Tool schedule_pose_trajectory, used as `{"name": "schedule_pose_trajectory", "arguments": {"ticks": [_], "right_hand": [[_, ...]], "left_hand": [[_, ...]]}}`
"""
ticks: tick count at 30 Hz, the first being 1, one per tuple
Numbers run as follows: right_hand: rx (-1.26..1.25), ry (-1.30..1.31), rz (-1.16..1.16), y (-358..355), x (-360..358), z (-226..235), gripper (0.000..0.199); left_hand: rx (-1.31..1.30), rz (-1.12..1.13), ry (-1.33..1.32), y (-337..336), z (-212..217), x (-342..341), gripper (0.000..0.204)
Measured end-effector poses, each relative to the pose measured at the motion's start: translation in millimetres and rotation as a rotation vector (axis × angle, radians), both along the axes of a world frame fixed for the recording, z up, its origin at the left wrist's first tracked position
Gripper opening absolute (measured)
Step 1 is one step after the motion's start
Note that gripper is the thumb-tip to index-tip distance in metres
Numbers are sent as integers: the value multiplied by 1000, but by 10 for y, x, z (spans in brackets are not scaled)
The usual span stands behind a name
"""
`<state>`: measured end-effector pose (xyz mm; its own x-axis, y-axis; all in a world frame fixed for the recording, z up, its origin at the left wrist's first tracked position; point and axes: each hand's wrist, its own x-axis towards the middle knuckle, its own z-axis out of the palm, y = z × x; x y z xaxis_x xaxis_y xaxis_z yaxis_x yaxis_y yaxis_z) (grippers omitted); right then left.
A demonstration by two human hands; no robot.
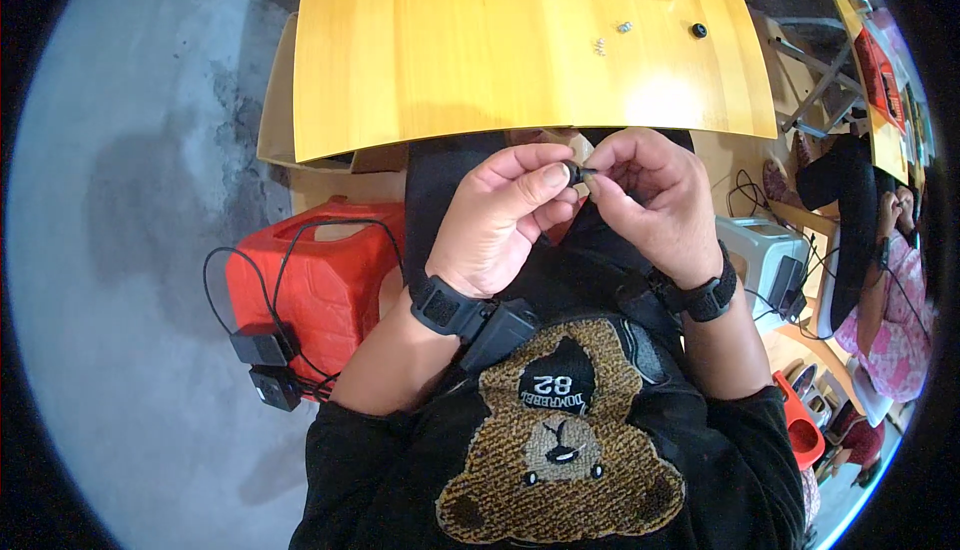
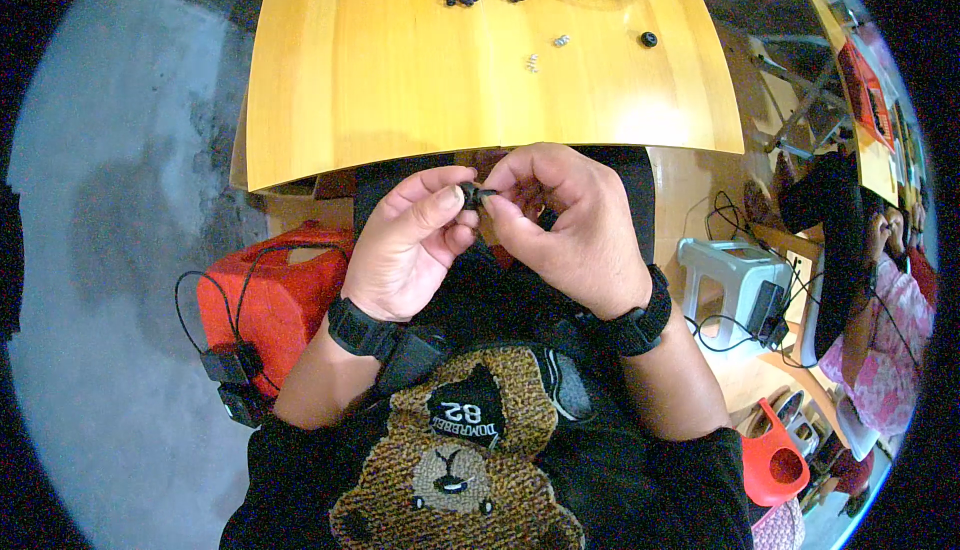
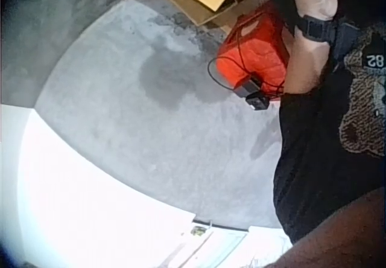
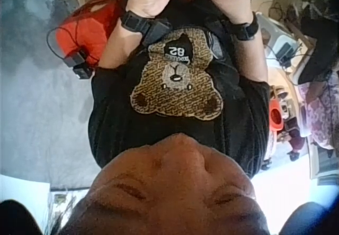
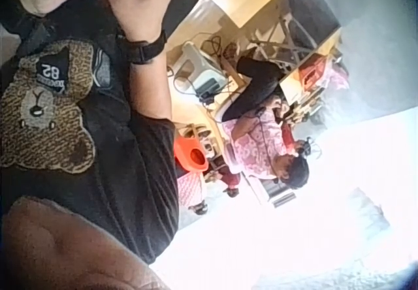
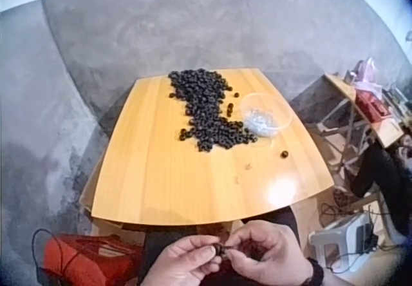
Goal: The person is assembling small black rubber or plastic components with tiny metal inserts.
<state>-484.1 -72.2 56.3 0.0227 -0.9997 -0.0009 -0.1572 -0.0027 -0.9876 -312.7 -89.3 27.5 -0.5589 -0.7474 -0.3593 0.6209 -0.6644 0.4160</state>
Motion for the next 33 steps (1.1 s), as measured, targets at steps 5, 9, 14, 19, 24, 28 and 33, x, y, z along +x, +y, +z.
{"name": "schedule_pose_trajectory", "arguments": {"ticks": [5,9,14,19,24,28,33], "right_hand": [[-7,-6,2,-1,18,38,7],[-75,-3,6,3,15,7,7],[65,-160,7,23,39,92,6],[128,-338,27,29,36,122,7],[13,-288,22,50,52,119,9],[14,-285,44,46,47,164,9],[23,-236,61,52,29,178,10]], "left_hand": [[0,21,7,5,11,0,23],[14,9,42,6,4,21,24],[-8,43,73,14,17,14,24],[-40,60,80,32,51,1,24],[-128,94,-44,48,93,-4,25],[-219,111,-116,53,137,-2,25],[-228,158,-91,42,172,-24,23]]}}
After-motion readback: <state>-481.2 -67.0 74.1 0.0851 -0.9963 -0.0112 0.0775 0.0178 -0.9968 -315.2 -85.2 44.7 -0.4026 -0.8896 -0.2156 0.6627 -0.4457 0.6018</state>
